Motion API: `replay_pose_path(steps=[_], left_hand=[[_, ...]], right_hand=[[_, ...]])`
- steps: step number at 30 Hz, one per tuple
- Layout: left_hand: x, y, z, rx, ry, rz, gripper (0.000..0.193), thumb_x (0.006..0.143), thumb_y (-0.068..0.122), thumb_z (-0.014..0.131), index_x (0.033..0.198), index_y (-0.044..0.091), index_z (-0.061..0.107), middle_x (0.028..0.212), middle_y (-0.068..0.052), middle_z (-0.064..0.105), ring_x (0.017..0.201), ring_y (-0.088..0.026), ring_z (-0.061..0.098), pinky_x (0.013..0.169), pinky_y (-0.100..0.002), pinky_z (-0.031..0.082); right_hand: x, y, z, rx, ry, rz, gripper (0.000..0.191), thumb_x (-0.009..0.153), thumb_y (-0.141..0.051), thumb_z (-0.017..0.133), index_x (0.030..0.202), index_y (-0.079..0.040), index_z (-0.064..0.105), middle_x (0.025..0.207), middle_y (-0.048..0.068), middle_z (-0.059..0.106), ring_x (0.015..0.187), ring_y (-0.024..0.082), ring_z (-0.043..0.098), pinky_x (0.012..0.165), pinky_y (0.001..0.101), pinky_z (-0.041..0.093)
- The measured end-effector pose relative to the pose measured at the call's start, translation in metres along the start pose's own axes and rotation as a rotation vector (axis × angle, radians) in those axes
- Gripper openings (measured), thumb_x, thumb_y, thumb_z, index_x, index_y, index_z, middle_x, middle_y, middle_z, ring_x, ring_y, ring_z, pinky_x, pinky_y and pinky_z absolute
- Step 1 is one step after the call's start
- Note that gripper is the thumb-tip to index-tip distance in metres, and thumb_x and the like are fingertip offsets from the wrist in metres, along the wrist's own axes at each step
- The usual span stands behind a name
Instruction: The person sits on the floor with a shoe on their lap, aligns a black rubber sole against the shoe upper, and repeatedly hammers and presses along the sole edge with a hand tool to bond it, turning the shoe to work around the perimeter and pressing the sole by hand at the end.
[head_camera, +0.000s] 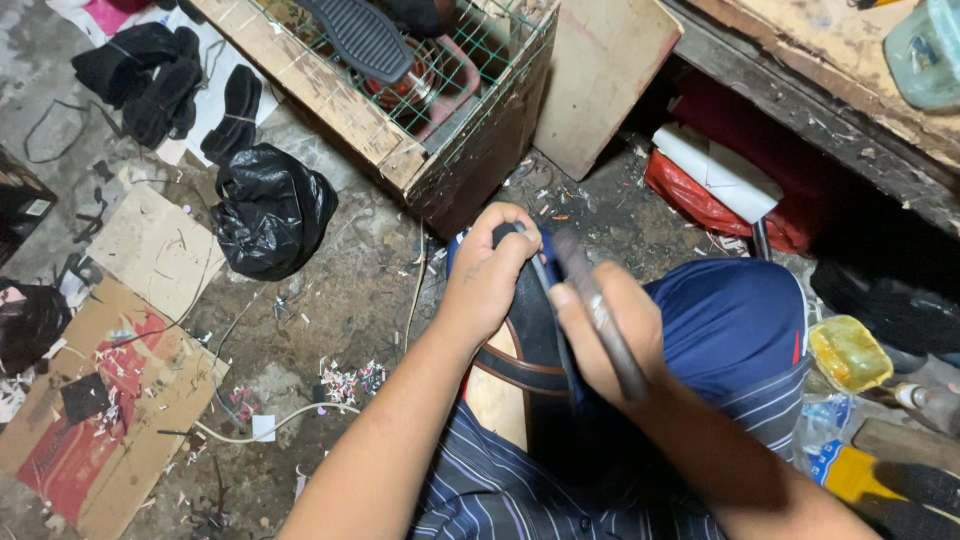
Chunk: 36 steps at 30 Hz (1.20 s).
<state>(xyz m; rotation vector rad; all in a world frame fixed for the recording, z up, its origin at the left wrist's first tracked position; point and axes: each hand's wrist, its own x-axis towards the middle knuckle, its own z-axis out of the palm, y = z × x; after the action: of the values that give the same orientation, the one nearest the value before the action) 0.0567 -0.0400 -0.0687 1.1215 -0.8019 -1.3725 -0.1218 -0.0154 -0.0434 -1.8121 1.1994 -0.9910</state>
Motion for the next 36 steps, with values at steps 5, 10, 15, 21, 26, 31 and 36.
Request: replay_pose_path(steps=[5, 10, 15, 21, 26, 31, 36], left_hand=[[0.0, 0.003, -0.006, -0.077, 0.038, -0.068, 0.012, 0.092, 0.012, 0.059, 0.101, 0.004, 0.058, 0.088, -0.006, 0.064, 0.084, -0.015, 0.063, 0.078, -0.031, 0.053], [0.001, -0.002, -0.009, -0.01, 0.039, -0.051, 0.017, 0.097, 0.02, 0.055, 0.102, 0.005, 0.058, 0.088, -0.007, 0.064, 0.083, -0.015, 0.063, 0.079, -0.03, 0.052], [0.002, -0.004, -0.007, 0.311, 0.014, 0.222, 0.032, 0.11, 0.029, 0.046, 0.102, 0.002, 0.061, 0.096, -0.01, 0.061, 0.095, -0.017, 0.057, 0.091, -0.031, 0.047], [-0.001, 0.007, -0.01, -0.09, 0.085, -0.064, 0.034, 0.102, 0.032, 0.045, 0.094, 0.003, 0.06, 0.086, -0.01, 0.065, 0.08, -0.019, 0.065, 0.079, -0.033, 0.055], [0.0, 0.01, -0.013, -0.059, 0.098, -0.083, 0.033, 0.101, 0.033, 0.047, 0.092, 0.003, 0.059, 0.082, -0.01, 0.064, 0.077, -0.019, 0.065, 0.075, -0.035, 0.056], [0.001, 0.005, -0.018, -0.135, 0.109, -0.088, 0.031, 0.099, 0.032, 0.049, 0.092, 0.004, 0.06, 0.082, -0.01, 0.064, 0.076, -0.021, 0.066, 0.075, -0.036, 0.056], [-0.001, 0.003, -0.03, -0.266, 0.104, -0.073, 0.033, 0.099, 0.035, 0.049, 0.091, 0.005, 0.06, 0.083, -0.011, 0.064, 0.078, -0.024, 0.067, 0.077, -0.037, 0.056]], right_hand=[[-0.006, 0.005, 0.005, 0.252, -0.084, 0.138, 0.033, 0.087, -0.011, 0.072, 0.115, 0.0, 0.058, 0.092, 0.006, 0.062, 0.08, 0.015, 0.059, 0.076, 0.0287, 0.052], [-0.008, 0.008, 0.019, 0.251, -0.048, 0.181, 0.027, 0.092, -0.014, 0.07, 0.114, -0.001, 0.061, 0.092, 0.005, 0.064, 0.085, 0.013, 0.063, 0.08, 0.0283, 0.053], [0.045, 0.0, 0.027, 0.066, 0.099, 0.112, 0.019, 0.097, -0.018, 0.069, 0.106, -0.003, 0.061, 0.086, 0.003, 0.066, 0.081, 0.011, 0.065, 0.075, 0.0287, 0.054], [0.039, -0.007, -0.011, 0.271, -0.082, 0.35, 0.027, 0.097, -0.026, 0.071, 0.084, -0.003, 0.062, 0.071, 0.005, 0.062, 0.065, 0.015, 0.058, 0.06, 0.0321, 0.048], [-0.025, -0.001, -0.026, 0.0, -0.221, 0.139, 0.021, 0.086, -0.024, 0.075, 0.079, -0.007, 0.064, 0.062, 0.003, 0.057, 0.056, 0.014, 0.054, 0.054, 0.0314, 0.046], [-0.04, -0.003, -0.029, 0.014, -0.224, 0.22, 0.018, 0.085, -0.017, 0.077, 0.078, -0.007, 0.065, 0.059, 0.003, 0.055, 0.053, 0.014, 0.052, 0.052, 0.0311, 0.046], [-0.03, -0.003, -0.046, 0.074, -0.421, 0.376, 0.016, 0.082, -0.022, 0.078, 0.079, -0.008, 0.071, 0.056, 0.002, 0.056, 0.052, 0.012, 0.053, 0.048, 0.0297, 0.044]])
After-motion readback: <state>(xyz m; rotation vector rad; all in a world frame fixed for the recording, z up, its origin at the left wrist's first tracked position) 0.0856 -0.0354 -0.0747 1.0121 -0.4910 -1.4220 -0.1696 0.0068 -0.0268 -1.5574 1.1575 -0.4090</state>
